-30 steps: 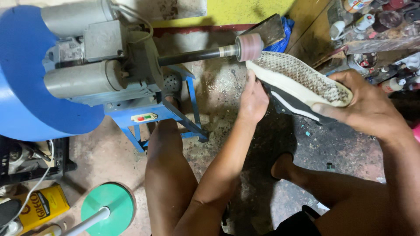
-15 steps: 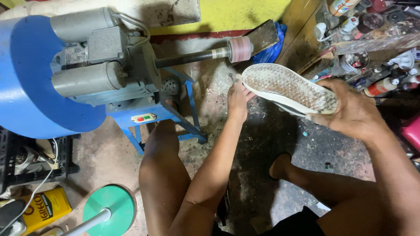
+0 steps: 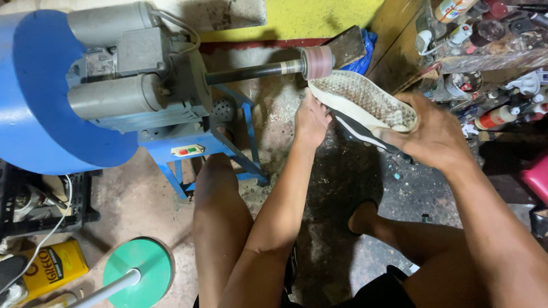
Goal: The person holds a shoe sole against a rotating grinding wheel and repeatedly moves it along the edge and bottom surface. The person rotates the sole to grind different areas and briefly inspects the surface during the process.
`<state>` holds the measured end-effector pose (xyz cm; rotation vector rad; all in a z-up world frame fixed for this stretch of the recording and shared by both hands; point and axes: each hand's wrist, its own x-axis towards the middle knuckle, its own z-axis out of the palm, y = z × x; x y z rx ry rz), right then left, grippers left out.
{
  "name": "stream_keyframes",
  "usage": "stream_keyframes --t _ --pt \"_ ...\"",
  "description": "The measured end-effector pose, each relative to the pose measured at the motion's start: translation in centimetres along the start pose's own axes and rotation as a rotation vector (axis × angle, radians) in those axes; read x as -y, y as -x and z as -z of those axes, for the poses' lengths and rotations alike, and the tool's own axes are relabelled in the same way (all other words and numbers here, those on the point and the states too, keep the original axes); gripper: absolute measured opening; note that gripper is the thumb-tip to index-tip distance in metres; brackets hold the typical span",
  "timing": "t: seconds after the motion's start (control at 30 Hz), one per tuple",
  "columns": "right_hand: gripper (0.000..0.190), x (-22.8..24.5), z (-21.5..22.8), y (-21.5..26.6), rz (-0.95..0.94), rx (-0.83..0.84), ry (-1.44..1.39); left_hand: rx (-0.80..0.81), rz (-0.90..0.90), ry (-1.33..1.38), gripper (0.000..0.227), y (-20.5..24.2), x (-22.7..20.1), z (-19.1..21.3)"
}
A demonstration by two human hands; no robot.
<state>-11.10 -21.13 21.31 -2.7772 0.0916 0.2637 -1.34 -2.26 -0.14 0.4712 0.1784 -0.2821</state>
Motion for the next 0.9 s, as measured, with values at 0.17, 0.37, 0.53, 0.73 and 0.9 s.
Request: stream_keyframes --t 0.17,0.37,0.53,0.73,0.9 --pt "0.079 0.6 0.2 -0.9 0.103 -0.078 -0.097 -0.019 -0.027 0.017 0.079 -1.1 -0.8 -0.5" --pt "0.074 1.6 -0.5 -2.6 -0.027 0.007 -0.119 -0.145 -0.037 -0.049 0.081 -1.4 -2.2 -1.3" --pt "0.07 2.6 -1.3 -3.4 0.097 -0.086 -0.089 -0.1 -0.178 0.138 0.068 -2.1 -1.7 -0.5" --pt "0.067 3.9 -2.4 -4.9 0.224 -0.186 -0.127 -0.124 -0.202 0.27 0.066 -3.6 -2.0 1.5" --pt "0.066 5.8 -3.1 -6.2 0.228 -0.211 -0.099 -0.158 -0.23 0.343 0.065 -3.5 -3.3 1.7"
